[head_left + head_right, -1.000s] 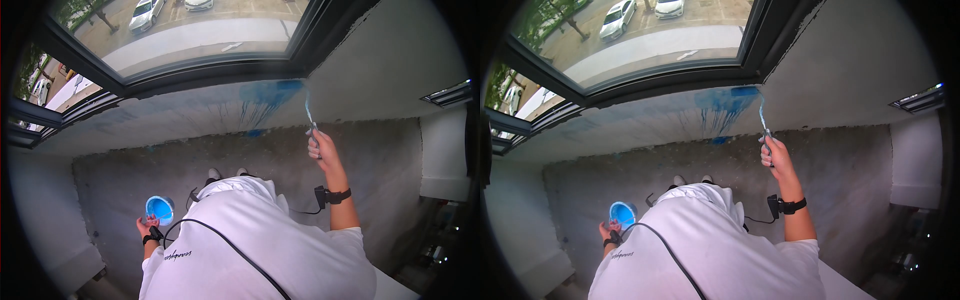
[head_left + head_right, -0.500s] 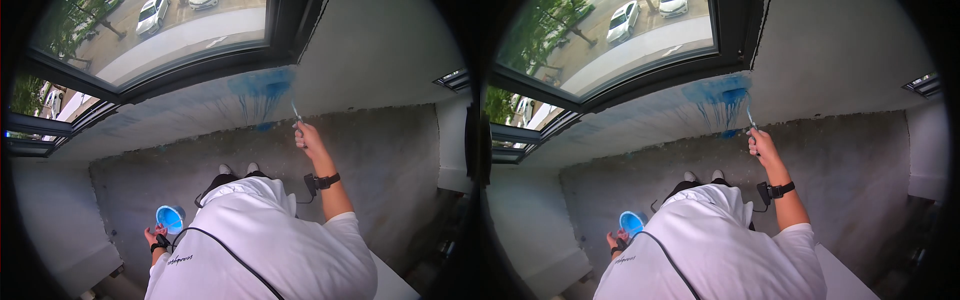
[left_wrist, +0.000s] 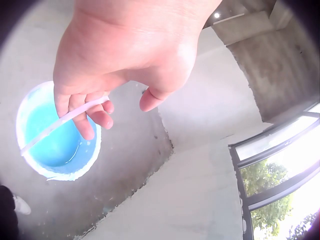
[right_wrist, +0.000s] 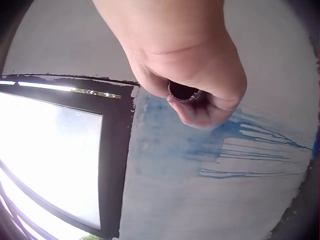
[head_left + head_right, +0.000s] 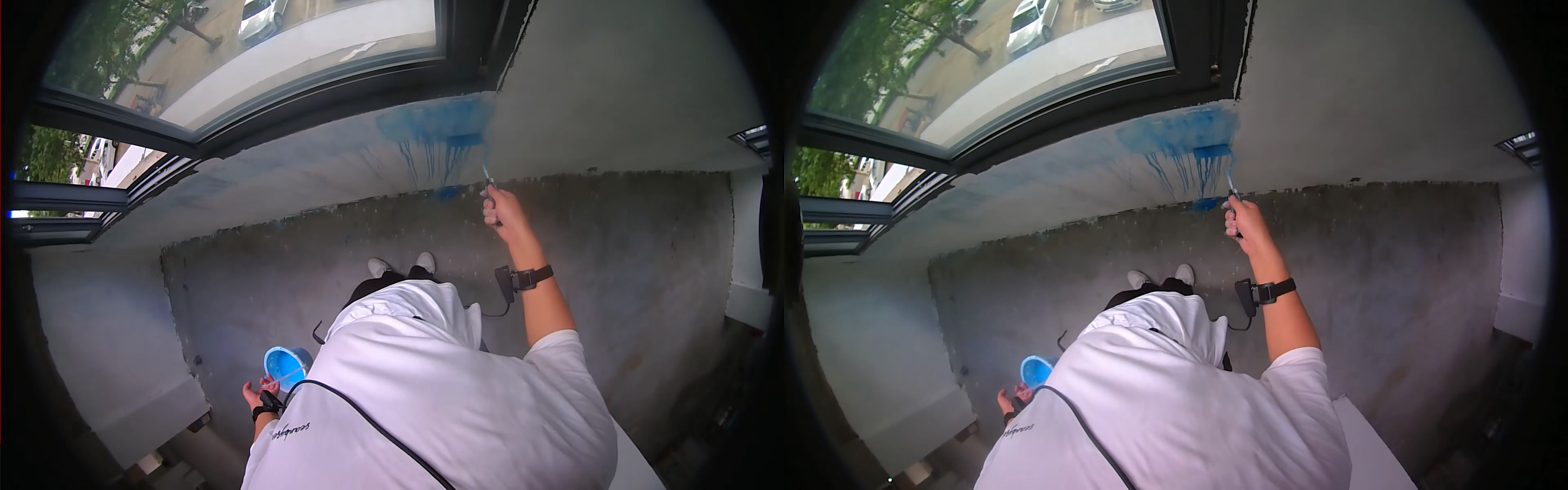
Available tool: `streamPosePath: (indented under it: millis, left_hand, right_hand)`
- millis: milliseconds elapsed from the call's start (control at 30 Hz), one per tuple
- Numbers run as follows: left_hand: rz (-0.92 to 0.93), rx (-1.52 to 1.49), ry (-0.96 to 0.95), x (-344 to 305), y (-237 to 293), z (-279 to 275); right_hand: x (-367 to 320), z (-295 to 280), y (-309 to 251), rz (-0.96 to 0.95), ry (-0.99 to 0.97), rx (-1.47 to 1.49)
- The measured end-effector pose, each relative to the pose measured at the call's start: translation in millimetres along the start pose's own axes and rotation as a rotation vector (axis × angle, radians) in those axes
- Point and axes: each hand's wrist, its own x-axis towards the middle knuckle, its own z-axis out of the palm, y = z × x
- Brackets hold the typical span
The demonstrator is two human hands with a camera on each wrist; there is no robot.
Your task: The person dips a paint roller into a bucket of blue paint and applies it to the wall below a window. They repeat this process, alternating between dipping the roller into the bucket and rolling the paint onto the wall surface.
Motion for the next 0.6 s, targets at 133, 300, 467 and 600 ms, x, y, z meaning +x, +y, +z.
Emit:
streamPosePath:
  millis: [133, 300, 467, 600]
  left_hand:
    - [-0.036, -0.07, 0.067, -5, 13, -13]
    - [-0.034, -0.143, 0.045, -4, 2, -21]
    - [0.007, -0.132, -0.022, -17, -8, -5]
    - [-0.007, -0.084, -0.043, -8, -13, -3]
  right_hand:
    - [-26, 3, -13, -0.007, -0.046, 0.051]
    - [-55, -1, -31, -0.041, -0.061, 0.053]
    - [-16, -4, -11, 0.007, -0.006, -0.083]
    - [-3, -13, -2, 0.046, 0.025, -0.073]
